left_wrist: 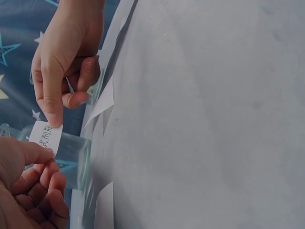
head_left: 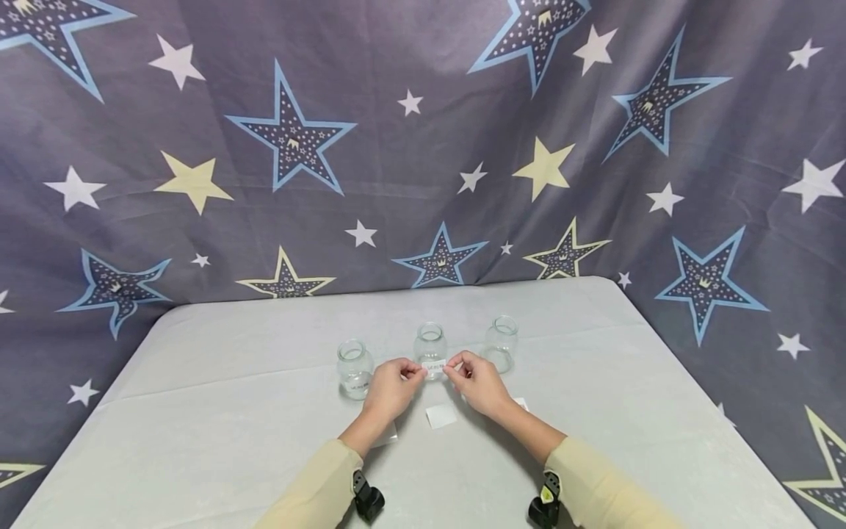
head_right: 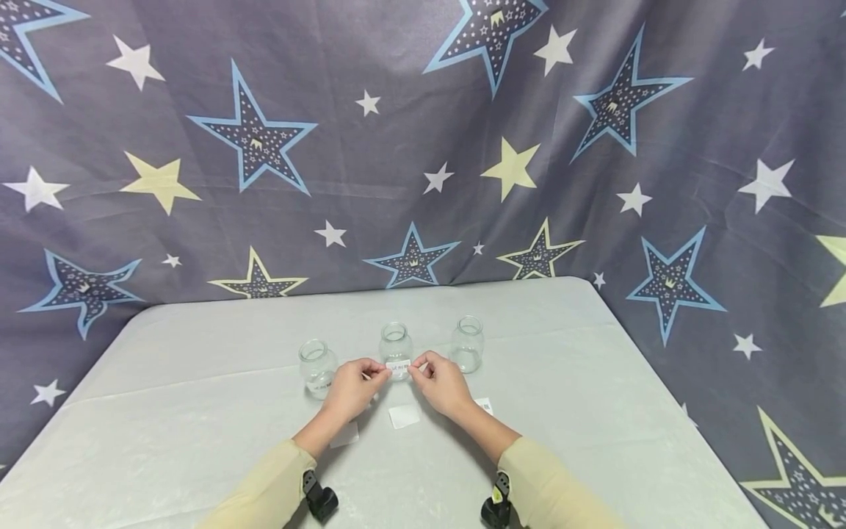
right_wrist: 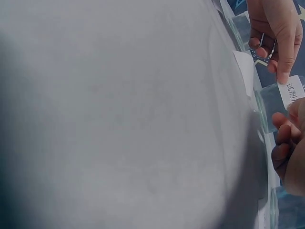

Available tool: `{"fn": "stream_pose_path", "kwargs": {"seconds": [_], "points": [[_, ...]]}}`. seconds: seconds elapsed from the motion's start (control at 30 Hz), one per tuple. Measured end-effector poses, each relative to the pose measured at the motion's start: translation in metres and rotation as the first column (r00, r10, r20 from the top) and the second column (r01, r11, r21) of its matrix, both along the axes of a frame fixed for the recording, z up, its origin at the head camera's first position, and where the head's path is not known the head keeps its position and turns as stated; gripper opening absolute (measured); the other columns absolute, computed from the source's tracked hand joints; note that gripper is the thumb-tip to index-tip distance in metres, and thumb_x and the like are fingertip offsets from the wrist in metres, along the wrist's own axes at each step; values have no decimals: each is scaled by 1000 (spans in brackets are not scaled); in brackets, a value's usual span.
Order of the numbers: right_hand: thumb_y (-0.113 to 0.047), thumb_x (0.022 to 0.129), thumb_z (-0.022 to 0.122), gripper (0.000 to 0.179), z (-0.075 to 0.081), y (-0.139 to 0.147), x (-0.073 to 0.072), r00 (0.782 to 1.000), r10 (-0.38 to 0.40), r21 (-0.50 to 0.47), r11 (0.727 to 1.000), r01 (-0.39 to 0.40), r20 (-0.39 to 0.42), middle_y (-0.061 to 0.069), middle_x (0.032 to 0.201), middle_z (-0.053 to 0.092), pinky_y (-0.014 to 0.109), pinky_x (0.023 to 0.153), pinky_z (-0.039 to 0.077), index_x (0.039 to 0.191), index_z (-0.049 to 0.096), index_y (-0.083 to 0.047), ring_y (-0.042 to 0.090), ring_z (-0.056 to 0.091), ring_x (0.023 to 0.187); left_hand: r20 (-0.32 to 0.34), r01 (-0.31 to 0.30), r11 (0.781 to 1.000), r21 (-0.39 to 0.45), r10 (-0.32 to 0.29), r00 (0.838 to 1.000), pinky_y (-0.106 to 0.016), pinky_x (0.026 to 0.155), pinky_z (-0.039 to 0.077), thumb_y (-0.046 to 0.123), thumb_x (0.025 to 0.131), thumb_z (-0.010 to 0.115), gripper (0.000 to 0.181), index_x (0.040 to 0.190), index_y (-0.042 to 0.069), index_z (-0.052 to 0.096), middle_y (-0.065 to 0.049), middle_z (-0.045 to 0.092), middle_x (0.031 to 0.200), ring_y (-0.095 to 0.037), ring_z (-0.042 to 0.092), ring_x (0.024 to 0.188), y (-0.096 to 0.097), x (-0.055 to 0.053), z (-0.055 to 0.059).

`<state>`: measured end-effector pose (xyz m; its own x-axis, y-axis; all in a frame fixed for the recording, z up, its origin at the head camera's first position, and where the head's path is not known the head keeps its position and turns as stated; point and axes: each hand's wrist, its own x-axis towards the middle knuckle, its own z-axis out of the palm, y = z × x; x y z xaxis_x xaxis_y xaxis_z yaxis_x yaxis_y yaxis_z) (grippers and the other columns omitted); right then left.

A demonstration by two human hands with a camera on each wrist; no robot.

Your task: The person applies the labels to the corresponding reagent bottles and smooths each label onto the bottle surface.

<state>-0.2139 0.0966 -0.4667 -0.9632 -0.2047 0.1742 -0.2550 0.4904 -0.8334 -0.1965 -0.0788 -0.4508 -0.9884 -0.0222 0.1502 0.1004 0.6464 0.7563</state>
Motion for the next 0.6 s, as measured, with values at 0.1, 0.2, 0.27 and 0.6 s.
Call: {"fn": "stream_pose_path", "kwargs": {"seconds": [0.1,0.2,0.27,0.6], "points": [[-14,88,64,7,1,-2,-1,1000,-6,-6,1000,6,-3,2,54,55,17,41,30,86,63,-8,2,41,42,-4,-9,1000,1,9,1000,-21,56,41,21,83,68,13,79,9,70,-1,65,73,-7,51,63,0,-1,0],[-15,87,65,7,0,-2,-1,1000,-21,-9,1000,21,10,0,54,54,17,41,30,86,63,-8,3,42,42,-5,-13,1000,-1,13,1000,-21,57,41,21,82,68,13,79,9,70,-1,65,72,-7,52,63,0,0,0],[-16,87,65,7,0,-3,-2,999,-29,-17,999,30,19,-1,54,54,17,41,30,87,63,-9,3,42,42,-3,-19,1000,-1,19,1000,-22,57,42,22,82,68,13,79,9,70,-1,65,72,-7,52,64,1,0,0],[-18,86,67,11,0,-6,-3,998,-62,-32,998,62,27,0,55,54,18,40,31,88,63,-8,3,43,42,25,-49,999,-14,49,998,-23,59,43,26,84,67,17,81,9,68,0,65,71,-7,53,64,-1,0,0]]}}
